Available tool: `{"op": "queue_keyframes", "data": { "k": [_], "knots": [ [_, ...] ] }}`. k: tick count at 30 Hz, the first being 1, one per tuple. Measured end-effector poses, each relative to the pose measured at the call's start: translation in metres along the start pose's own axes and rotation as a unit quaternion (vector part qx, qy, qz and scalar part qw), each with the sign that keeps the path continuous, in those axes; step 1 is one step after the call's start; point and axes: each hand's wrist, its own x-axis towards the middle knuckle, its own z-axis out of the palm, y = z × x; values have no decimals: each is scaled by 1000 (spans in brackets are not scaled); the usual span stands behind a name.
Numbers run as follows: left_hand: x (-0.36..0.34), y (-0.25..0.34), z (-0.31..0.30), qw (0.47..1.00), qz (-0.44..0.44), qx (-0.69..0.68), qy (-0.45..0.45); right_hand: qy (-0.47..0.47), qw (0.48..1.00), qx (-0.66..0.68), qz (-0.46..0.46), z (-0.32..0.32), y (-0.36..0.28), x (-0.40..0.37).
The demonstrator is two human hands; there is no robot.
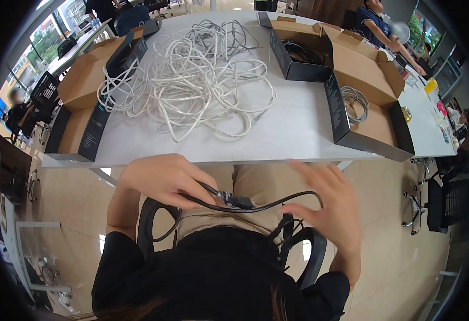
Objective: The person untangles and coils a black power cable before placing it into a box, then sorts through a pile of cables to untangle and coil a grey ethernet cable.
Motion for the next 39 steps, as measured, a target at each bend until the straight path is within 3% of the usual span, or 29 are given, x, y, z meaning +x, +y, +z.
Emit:
{"op": "queue_keyframes", "data": {
  "k": [2, 3, 7, 10, 11, 13, 14, 17, 18, 21, 24, 27, 30, 33, 34, 36, 39],
  "knots": [
    [7, 1, 6, 999, 10, 30, 12, 35, 991, 28, -124, 26, -4, 8],
    [11, 2, 9, 999, 12, 42, 25, -4, 990, 50, -131, 38, -12, 9],
    [11, 5, 7, 999, -28, -28, 21, -155, 968, 199, -18, 49, -17, 2],
    [11, -19, 8, 985, 74, -110, 114, -75, 979, 188, -3, 42, -10, 3],
    [6, -21, 6, 981, 19, -150, 118, -41, 981, 189, -4, 41, -4, 0],
    [1, -10, -6, 962, -89, -226, 124, -101, 944, 306, 69, 26, 9, -3],
    [0, -24, 1, 951, -27, -254, 172, -130, 918, 361, 104, 19, 18, -6],
    [-2, -13, -5, 890, -81, -370, 253, -149, 869, 439, 175, 7, 43, -16],
    [-3, -13, -6, 896, -84, -356, 253, -171, 847, 456, 211, 3, 52, -19],
    [-19, -21, -15, 924, -113, -332, 153, -242, 780, 554, 162, -1, 88, -32],
    [-27, -21, -19, 949, -115, -281, 89, -174, 685, 675, 211, 8, 113, -48],
    [-31, -21, -16, 933, -140, -320, 87, 46, 677, 678, 283, 14, 129, -63],
    [-35, -24, -10, 918, -204, -339, 30, 183, 646, 677, 302, 6, 140, -65],
    [-32, -33, 6, 915, -215, -342, -23, 219, 690, 638, 263, 1, 133, -61],
    [-29, -36, 15, 918, -206, -336, -31, 184, 718, 640, 204, -2, 128, -56],
    [-21, -42, 28, 940, -173, -291, -36, 190, 721, 647, 160, -3, 121, -50],
    [-5, -49, 43, 975, -72, -199, 71, 196, 735, 638, 115, -4, 98, -25]
  ]
}}
